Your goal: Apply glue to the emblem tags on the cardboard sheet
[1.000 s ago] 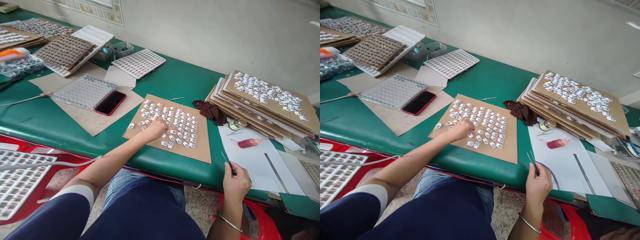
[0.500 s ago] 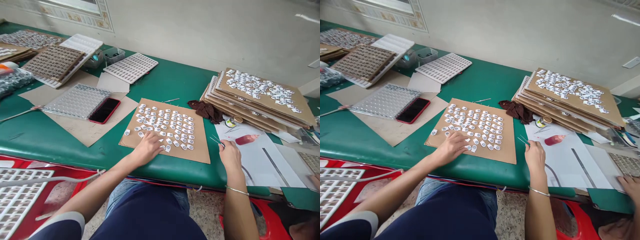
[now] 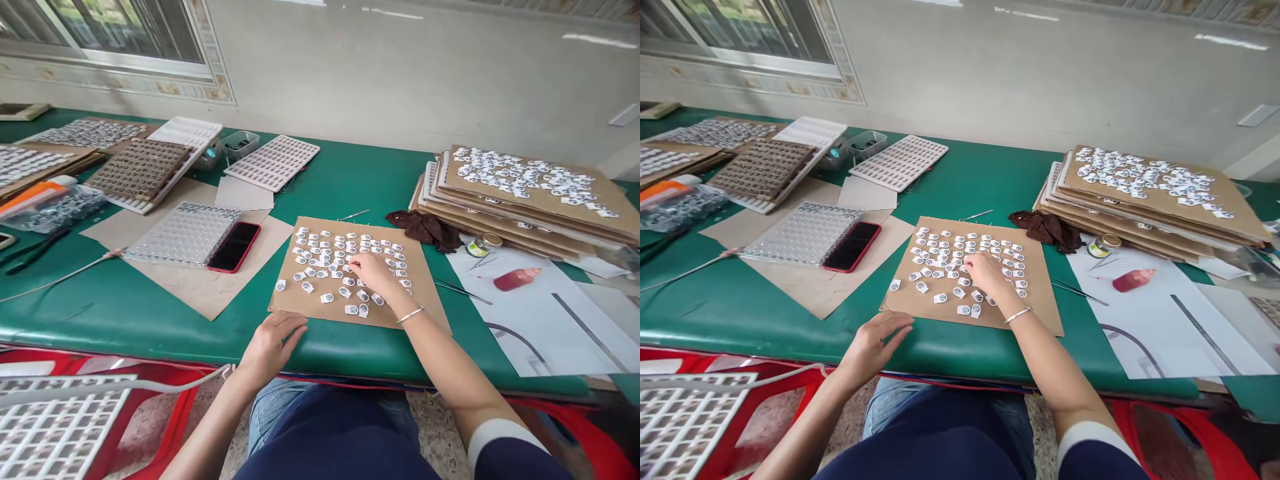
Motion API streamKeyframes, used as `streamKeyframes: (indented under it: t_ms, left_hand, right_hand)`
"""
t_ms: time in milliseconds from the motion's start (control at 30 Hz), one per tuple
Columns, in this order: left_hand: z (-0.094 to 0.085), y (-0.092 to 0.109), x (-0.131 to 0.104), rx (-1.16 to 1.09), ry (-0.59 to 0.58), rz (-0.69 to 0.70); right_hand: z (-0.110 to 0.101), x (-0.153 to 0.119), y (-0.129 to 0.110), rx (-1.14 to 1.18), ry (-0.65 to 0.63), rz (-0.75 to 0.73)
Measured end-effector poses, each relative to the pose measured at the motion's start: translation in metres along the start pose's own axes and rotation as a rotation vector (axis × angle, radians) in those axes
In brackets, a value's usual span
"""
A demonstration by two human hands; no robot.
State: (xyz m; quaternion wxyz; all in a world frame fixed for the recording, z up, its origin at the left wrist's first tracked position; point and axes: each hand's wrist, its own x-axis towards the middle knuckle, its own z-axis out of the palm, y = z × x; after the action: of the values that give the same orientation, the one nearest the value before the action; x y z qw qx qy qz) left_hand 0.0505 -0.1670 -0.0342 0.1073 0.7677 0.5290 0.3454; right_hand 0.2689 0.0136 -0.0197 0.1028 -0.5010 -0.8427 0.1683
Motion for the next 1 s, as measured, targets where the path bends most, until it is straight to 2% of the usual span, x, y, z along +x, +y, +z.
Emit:
streamKeyframes:
  t_ms: [133, 300, 467, 600, 733, 1000]
  left_hand:
    - [0.003, -0.011, -0.012, -0.012, 0.079, -0.015]
    - [0.006, -0.019, -0.018, -0.035, 0.137, -0.028]
    - [0.011, -0.023, -0.018, -0.094, 0.214, -0.036]
    - [0.013, -0.025, -0.021, -0.107, 0.217, -0.039]
    - [0.015, -0.026, -0.025, -0.113, 0.221, -0.055]
    - [0.013, -0.026, -0.025, -0.144, 0.181, -0.036]
  right_hand:
    - [0.011, 0.003, 0.001, -0.030, -0.025, 0.034]
    - [0.004, -0.003, 0.004, -0.064, -0.011, 0.087]
    - [0.006, 0.004, -0.011, -0.059, 0.005, 0.083]
    - [0.018, 0.017, -0.028, -0.059, -0.008, 0.064]
    - [0.025, 0.023, -0.033, -0.064, -0.047, 0.065]
    - [0.014, 0.026, -0.028, -0.054, -0.142, 0.038]
